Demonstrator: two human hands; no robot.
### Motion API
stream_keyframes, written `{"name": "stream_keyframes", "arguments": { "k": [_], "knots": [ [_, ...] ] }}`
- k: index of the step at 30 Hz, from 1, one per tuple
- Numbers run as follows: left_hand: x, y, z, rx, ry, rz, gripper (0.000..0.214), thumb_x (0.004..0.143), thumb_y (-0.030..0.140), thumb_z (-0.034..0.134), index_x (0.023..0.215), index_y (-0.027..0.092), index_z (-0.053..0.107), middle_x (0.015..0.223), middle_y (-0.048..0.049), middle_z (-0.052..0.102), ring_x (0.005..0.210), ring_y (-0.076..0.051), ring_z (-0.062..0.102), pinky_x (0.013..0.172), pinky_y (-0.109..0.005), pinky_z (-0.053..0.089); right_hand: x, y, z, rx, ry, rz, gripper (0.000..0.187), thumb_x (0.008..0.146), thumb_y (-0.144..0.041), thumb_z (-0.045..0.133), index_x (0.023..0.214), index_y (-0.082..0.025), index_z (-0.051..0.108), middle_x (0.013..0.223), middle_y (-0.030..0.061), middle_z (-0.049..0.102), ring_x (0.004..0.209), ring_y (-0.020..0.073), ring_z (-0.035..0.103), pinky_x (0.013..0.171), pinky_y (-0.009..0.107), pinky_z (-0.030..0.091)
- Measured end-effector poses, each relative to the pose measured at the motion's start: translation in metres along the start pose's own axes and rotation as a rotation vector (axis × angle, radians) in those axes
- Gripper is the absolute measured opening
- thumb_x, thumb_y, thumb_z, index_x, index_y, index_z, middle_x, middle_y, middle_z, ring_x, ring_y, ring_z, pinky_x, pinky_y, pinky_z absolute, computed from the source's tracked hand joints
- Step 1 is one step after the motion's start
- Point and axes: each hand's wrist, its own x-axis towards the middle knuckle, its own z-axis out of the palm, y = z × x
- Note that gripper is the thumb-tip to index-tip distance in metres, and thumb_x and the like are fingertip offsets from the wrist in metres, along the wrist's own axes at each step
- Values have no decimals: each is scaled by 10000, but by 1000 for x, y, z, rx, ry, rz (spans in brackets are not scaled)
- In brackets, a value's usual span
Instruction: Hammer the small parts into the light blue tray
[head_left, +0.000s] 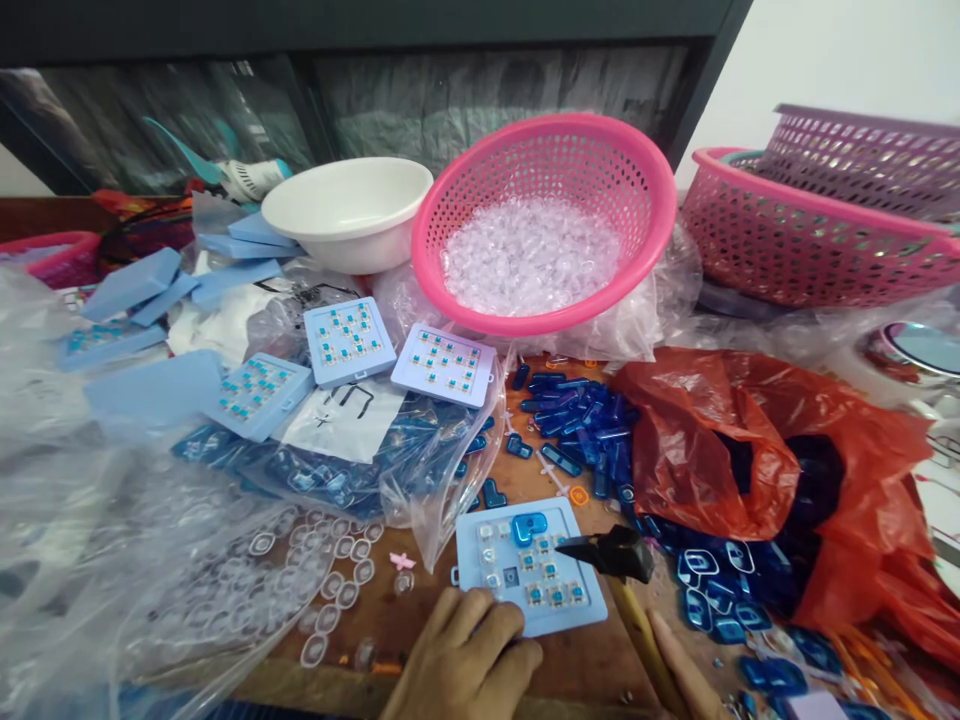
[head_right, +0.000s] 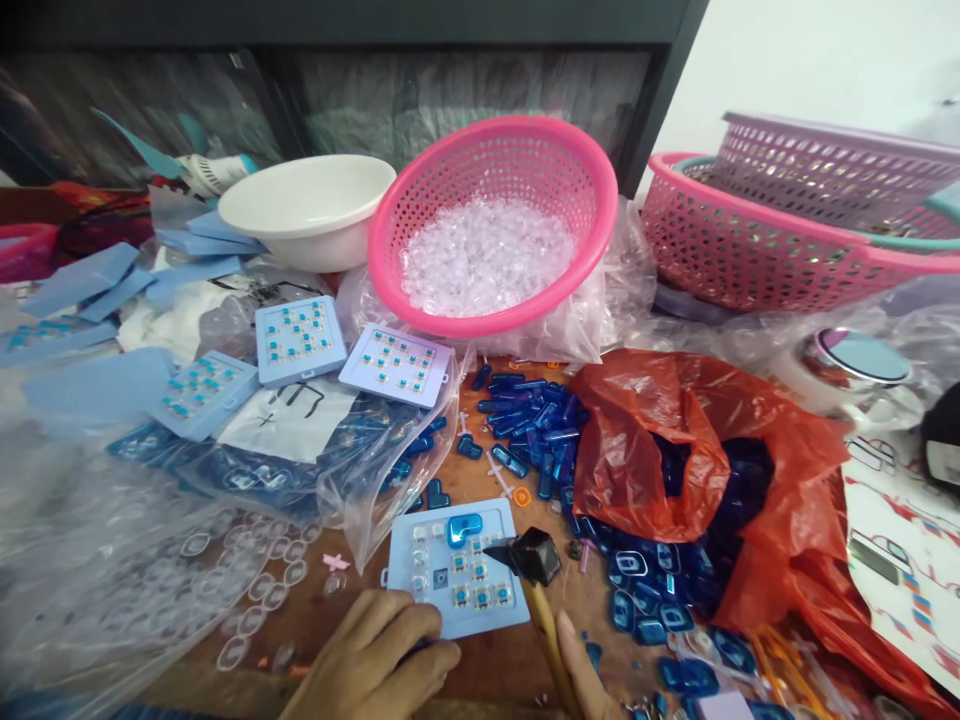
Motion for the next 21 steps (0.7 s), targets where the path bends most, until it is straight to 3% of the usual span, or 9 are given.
{"name": "stream_keyframes", "arguments": {
  "k": [4,7,9,17,21],
  "knots": [
    [11,4,-29,-295,-189,-197,155,985,181,485,1004,234,630,877,-17,662,823,-154,596,721,-242,490,44,8,19,-17,29,53,381,887,-516,558,1015,-209,744,816,35,796,691,174,754,620,281,620],
    [17,4,-43,-370,-162,-267,140,953,138,536,1005,234,624,903,-13,673,860,-147,618,763,-226,508,72,13,35,-17,52,83,417,936,-484,439,906,-258,787,519,-6,720,576,188,741,469,238,576],
    [21,1,-44,-346,-130,-274,168,945,105,529,1005,234,619,923,-10,672,885,-148,614,786,-232,500,72,9,35,-23,62,95,419,944,-466,417,921,-271,787,433,-23,673,492,179,715,418,227,549],
    [47,-15,-34,-257,-207,-188,253,944,62,430,966,223,624,938,-9,665,879,-171,565,757,-270,464,30,-41,3,-74,35,104,330,897,-417,547,1075,-226,750,777,24,797,672,214,759,570,285,608],
    [54,-6,-34,-83,-305,-213,350,886,13,387,1082,210,600,902,-30,660,850,-210,566,708,-312,463,20,-78,4,-83,20,95,327,873,-418,617,1143,-253,700,1041,42,779,931,218,743,843,366,607]
  ]
}}
